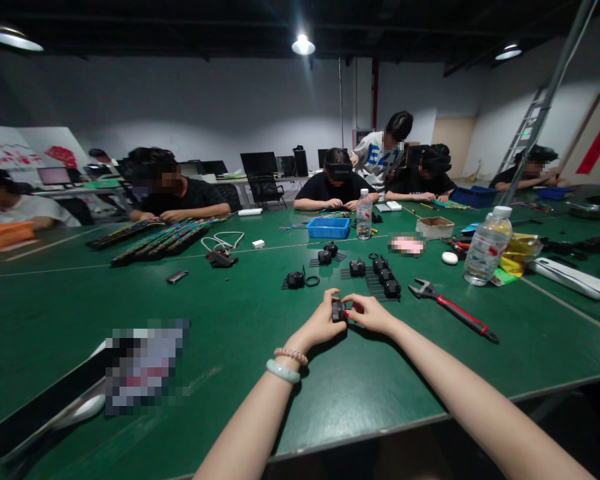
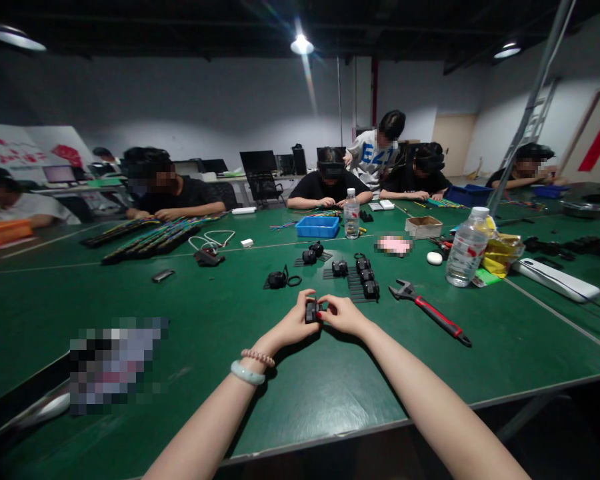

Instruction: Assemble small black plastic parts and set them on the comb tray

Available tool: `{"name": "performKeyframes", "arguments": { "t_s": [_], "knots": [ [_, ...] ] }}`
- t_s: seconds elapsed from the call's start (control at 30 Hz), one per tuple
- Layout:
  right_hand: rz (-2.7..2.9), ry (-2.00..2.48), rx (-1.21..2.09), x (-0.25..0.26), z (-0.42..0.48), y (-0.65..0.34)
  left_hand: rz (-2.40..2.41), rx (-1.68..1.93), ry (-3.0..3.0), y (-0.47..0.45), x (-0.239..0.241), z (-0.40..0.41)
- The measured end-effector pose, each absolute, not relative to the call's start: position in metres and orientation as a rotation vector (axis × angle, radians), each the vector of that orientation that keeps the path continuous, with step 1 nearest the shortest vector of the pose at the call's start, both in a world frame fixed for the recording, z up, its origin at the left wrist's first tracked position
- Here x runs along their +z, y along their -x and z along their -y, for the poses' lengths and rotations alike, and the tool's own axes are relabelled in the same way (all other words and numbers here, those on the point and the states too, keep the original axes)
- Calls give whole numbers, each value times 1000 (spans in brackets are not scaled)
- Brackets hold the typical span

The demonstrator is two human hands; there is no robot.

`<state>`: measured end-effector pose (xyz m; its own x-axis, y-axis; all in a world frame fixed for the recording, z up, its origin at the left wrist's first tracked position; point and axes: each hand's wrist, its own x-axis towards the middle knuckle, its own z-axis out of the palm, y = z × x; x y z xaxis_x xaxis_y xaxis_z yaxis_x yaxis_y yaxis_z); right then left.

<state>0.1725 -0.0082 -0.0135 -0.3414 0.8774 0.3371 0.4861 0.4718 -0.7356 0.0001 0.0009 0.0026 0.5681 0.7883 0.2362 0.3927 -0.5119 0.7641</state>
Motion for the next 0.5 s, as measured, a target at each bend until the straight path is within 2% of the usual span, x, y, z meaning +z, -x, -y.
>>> {"name": "performKeyframes", "arguments": {
  "t_s": [0.5],
  "knots": [
    [1986,1133,674,-16,6,-173,-962,750,-2153,0,2,-1]
  ]
}}
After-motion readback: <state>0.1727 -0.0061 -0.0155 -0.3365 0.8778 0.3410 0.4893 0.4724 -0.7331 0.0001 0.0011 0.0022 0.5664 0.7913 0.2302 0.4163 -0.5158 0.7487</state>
